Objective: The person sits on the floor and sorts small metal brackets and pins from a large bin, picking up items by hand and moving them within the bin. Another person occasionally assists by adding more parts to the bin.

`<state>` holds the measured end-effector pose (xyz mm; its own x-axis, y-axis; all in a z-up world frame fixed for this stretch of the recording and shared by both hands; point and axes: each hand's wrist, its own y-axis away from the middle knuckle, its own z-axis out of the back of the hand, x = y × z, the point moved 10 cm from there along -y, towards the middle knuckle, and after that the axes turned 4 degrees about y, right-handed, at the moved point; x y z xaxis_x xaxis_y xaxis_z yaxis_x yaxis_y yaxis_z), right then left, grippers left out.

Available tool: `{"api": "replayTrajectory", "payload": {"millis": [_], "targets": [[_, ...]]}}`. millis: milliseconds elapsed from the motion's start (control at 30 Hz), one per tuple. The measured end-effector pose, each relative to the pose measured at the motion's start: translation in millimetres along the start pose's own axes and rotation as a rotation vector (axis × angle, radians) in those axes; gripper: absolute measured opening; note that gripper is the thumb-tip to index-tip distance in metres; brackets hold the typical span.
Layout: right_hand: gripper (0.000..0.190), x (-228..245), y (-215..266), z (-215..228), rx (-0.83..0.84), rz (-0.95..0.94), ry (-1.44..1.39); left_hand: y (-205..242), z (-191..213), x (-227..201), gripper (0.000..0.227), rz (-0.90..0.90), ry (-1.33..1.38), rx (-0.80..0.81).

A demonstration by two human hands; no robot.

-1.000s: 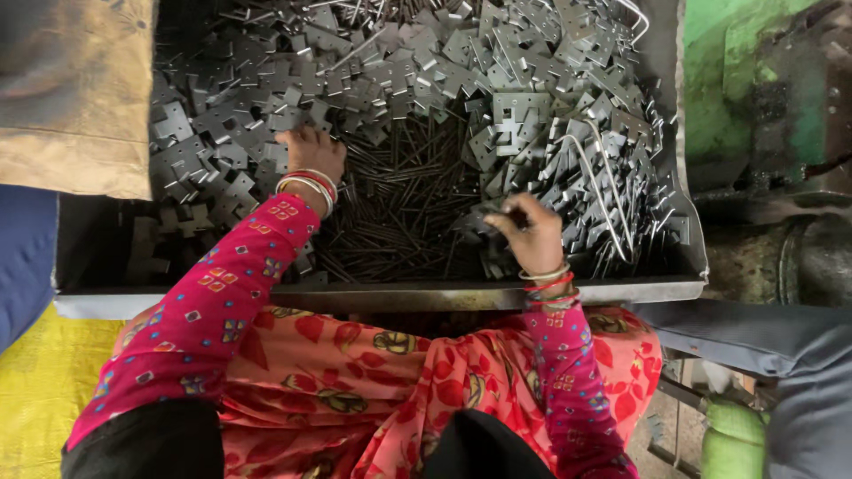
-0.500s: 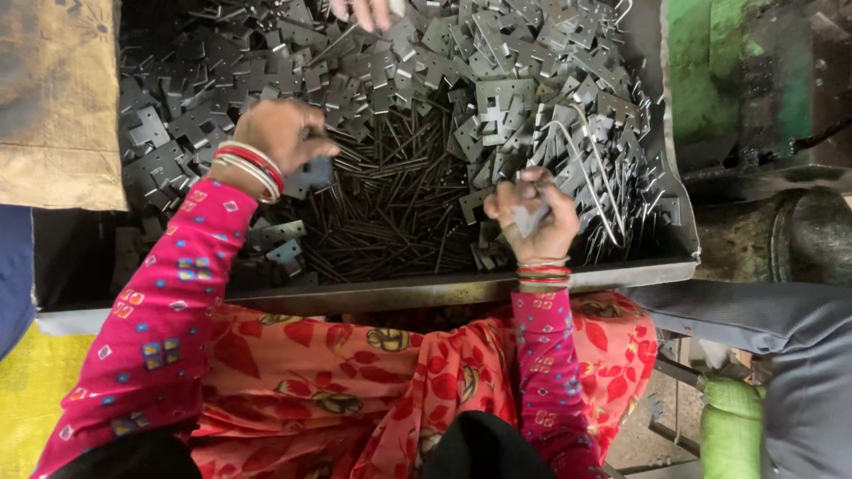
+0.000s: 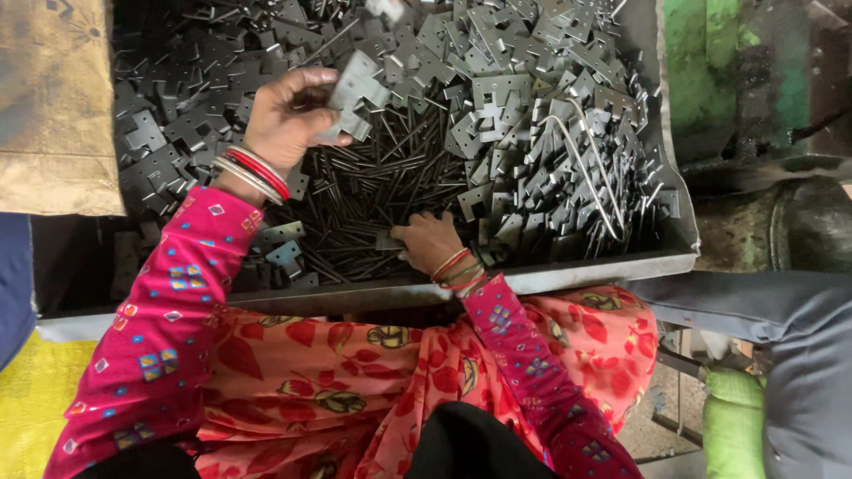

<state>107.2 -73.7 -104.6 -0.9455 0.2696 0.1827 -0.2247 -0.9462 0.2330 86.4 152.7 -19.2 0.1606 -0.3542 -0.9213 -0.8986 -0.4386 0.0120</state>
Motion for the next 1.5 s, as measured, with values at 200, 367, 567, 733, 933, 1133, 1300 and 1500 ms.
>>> {"api": "replayTrajectory", "payload": {"millis": [200, 367, 567, 733, 933, 1133, 1300, 1500], "targets": [[0.026, -52, 23, 25, -0.275, 0.156, -0.926, 4, -7, -2, 0.037, 0.021, 0.128, -0.011], [0.027, -140, 40, -8, -0.539, -0.212, -2.045, 9, -24, 2, 0.021, 0.113, 0.05, -0.053], [0.039, -107, 28, 0, -0.365, -0.27, -2.206, 23, -73, 37, 0.03, 0.132, -0.177, 0.04], [0.06, -29, 13, 23, -0.255, -0.317, -2.33, 61, -130, 61, 0.054, 0.012, -0.943, 0.111], [0.053, -68, 50, 84, -0.552, -0.202, -0.873, 49, -103, -6, 0.03, -0.217, -0.936, 0.011], [0.045, -149, 69, 54, -0.327, -0.616, 0.344, 56, -33, -105, 0.041, -0.507, -1.412, -0.357], [0.042, -160, 65, 27, -0.291, -0.533, 0.357, 47, 133, -131, 0.022, -0.185, -1.96, -0.778], [0.034, -151, 66, 25, -0.364, -0.512, 0.437, 96, 291, -140, 0.03, -0.189, -2.119, -1.136]]}}
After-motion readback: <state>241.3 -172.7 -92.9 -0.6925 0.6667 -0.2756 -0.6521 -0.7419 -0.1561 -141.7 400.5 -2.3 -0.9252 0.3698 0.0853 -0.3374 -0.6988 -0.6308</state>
